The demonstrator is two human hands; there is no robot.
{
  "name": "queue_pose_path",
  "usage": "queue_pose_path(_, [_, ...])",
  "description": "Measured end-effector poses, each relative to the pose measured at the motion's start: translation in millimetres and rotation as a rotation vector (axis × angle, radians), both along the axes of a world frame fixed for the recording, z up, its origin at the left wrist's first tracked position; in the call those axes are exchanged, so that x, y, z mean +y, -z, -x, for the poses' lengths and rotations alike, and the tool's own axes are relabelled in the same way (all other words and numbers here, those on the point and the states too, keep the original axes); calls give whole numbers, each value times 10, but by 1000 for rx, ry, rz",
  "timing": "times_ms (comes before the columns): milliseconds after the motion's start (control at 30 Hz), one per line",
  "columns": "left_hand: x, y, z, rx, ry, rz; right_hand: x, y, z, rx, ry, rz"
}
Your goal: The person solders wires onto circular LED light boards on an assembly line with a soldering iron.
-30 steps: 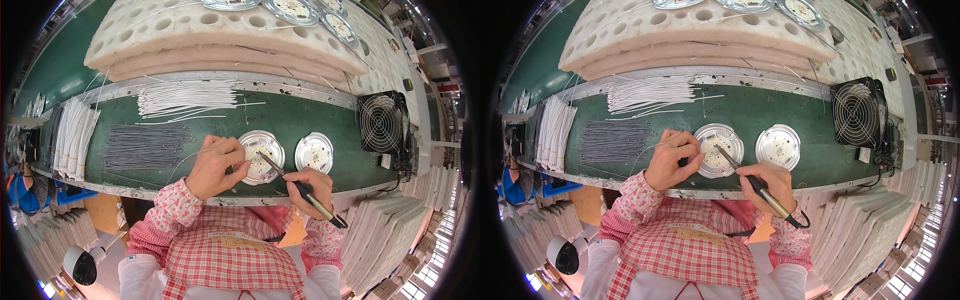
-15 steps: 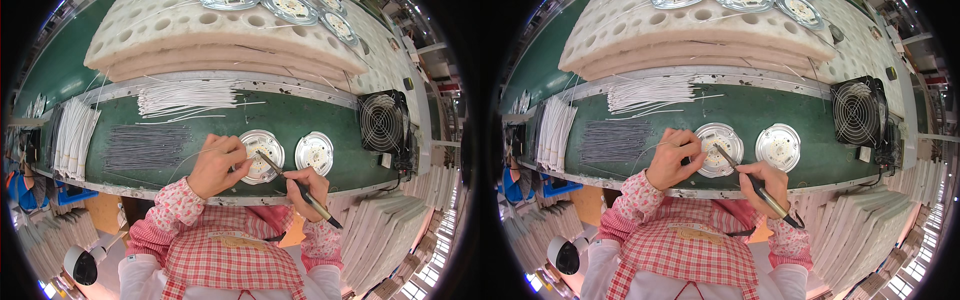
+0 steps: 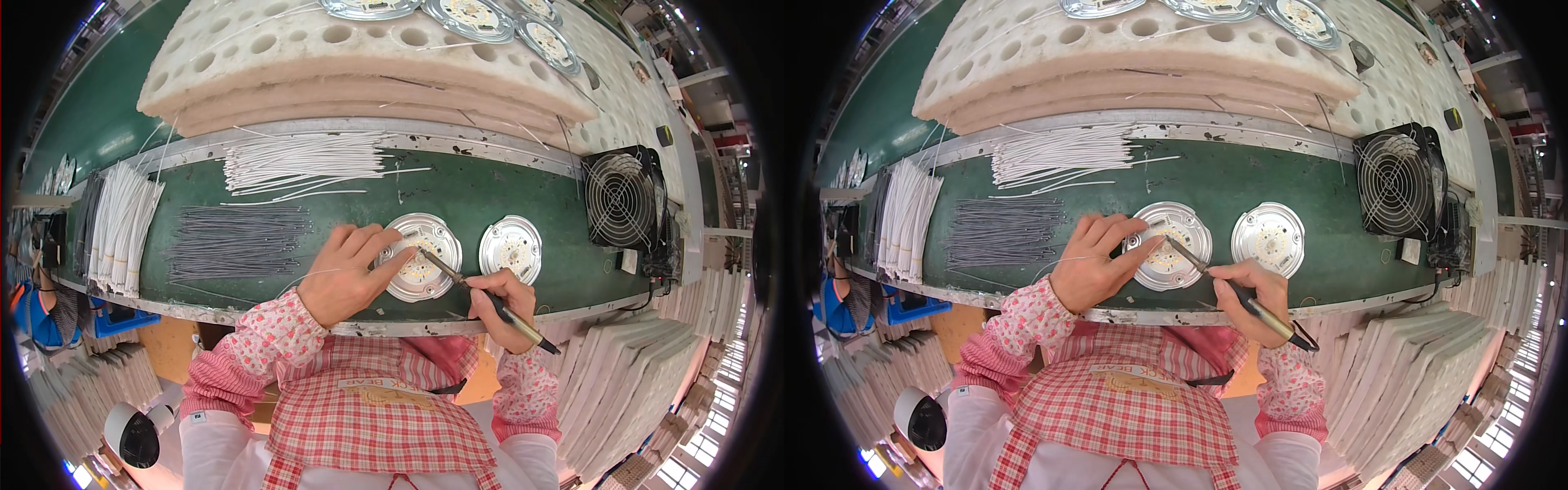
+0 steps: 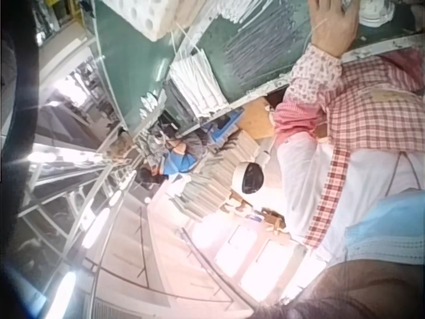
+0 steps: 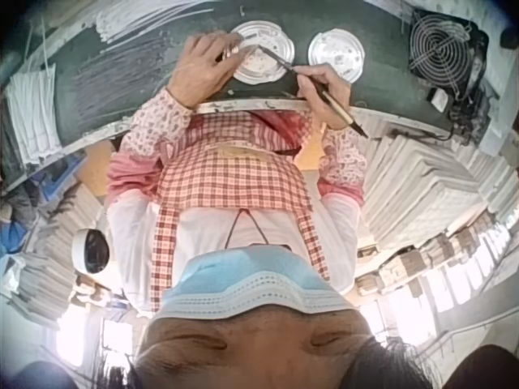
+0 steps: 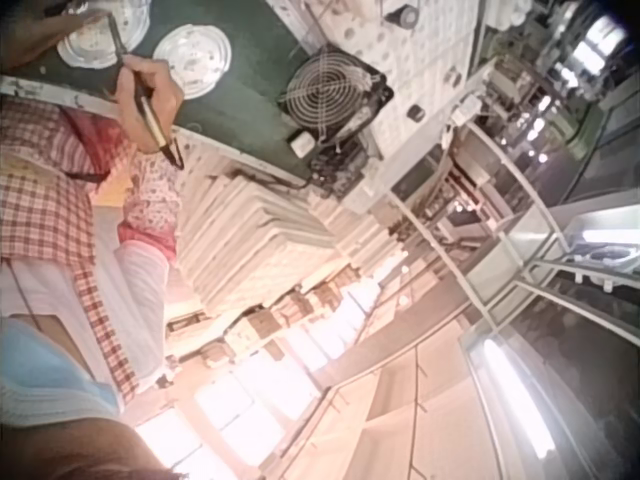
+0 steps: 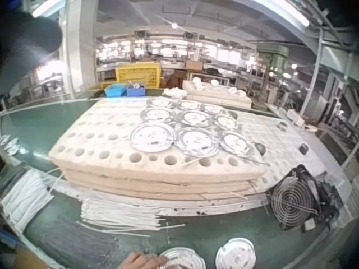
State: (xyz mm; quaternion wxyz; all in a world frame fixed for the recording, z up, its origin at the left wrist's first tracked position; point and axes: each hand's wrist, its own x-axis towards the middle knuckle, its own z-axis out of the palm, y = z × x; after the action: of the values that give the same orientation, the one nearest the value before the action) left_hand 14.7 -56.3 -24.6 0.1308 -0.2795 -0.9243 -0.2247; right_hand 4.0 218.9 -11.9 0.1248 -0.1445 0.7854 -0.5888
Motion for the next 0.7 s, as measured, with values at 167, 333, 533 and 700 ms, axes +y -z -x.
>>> queue_pose_path(167, [-11, -7, -21, 29, -4, 91, -53, -55, -54, -71, 37, 24])
queue_pose_path(333, [-22, -21, -30, 27, 9, 127, -61, -155, -172, -68, 147, 42])
queue_pose_path(533, [-16, -18, -34, 47, 12, 152, -675, -102, -118, 520, 85, -548])
queue_pose_path(700, [-36, -119, 223, -83, 25, -110, -615, -24, -193, 474, 135, -521])
